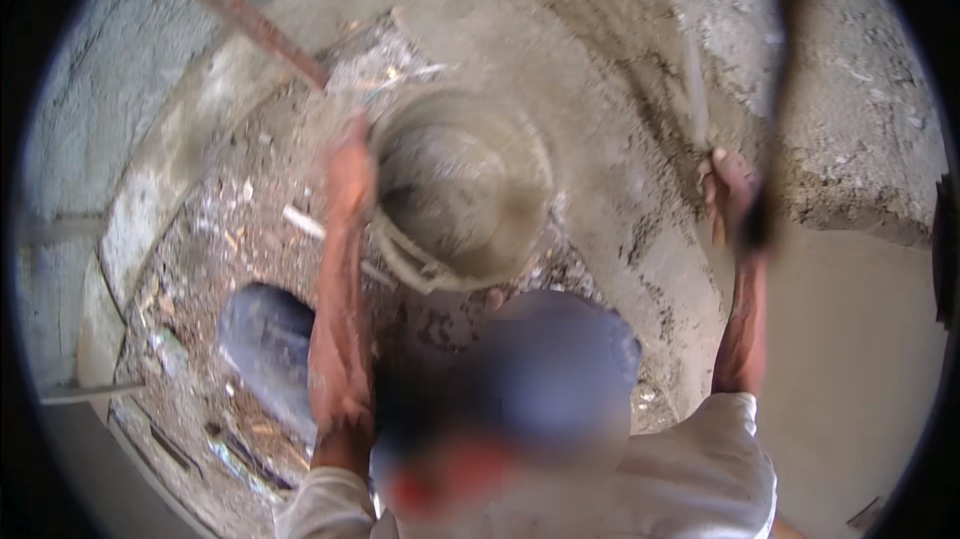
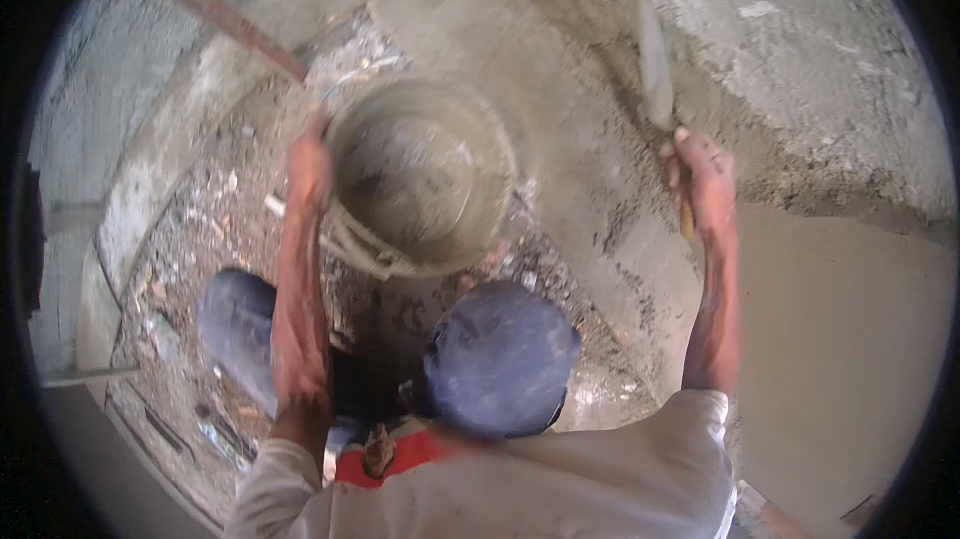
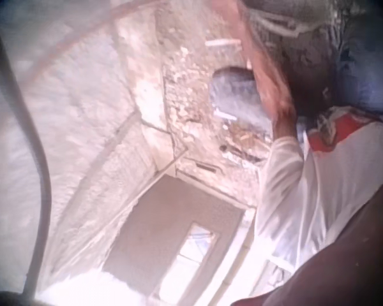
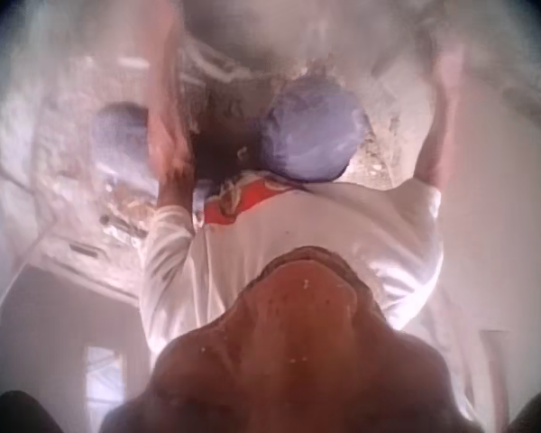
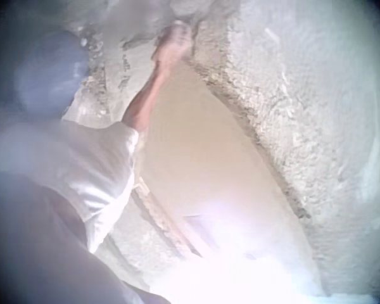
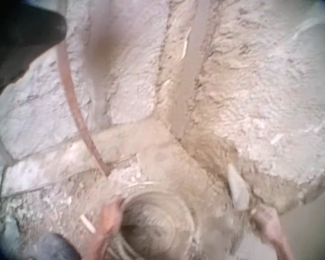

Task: The person uses a trowel to mix plaster in a bucket and then applies the mixture to the rough surface of a wall.

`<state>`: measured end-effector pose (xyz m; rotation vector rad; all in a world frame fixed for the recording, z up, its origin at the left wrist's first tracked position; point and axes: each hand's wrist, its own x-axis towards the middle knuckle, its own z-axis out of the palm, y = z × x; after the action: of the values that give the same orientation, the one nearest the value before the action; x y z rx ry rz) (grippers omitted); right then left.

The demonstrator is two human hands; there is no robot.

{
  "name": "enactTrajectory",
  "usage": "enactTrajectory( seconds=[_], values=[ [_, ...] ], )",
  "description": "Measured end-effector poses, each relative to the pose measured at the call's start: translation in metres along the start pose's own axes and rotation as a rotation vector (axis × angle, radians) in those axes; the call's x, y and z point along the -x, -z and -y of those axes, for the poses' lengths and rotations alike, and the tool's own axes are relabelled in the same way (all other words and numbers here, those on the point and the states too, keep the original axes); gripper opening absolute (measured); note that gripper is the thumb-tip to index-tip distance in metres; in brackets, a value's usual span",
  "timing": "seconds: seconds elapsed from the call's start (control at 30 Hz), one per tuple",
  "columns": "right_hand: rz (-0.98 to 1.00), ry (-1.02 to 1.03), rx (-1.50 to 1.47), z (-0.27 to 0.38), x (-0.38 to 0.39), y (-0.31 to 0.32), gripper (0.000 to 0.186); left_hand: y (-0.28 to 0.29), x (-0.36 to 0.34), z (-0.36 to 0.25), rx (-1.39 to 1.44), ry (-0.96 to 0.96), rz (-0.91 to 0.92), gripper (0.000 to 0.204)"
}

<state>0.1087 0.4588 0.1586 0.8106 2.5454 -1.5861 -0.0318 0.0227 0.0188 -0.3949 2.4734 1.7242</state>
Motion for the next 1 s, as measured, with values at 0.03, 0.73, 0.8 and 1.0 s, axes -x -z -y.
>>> enactTrajectory(
  seconds=[0.03,0.73,0.8,1.0],
  values=[
    [-0.001,0.033,0.122,-0.014,0.014,-0.017,0.023,-0.011,0.003,-0.009,-0.070,-0.084,0.022,0.058],
    [0.850,0.634,1.130,-0.075,0.013,-0.197,0.030,-0.044,0.051,-0.033,-0.124,-0.120,-0.050,0.053],
    [0.769,0.623,1.048,-0.076,0.032,-0.191,0.036,-0.046,0.048,-0.032,-0.115,-0.147,-0.041,0.053],
    [0.708,0.568,0.742,-0.062,0.059,-0.176,0.035,-0.042,0.039,-0.031,-0.056,-0.151,-0.073,0.051]
  ],
)
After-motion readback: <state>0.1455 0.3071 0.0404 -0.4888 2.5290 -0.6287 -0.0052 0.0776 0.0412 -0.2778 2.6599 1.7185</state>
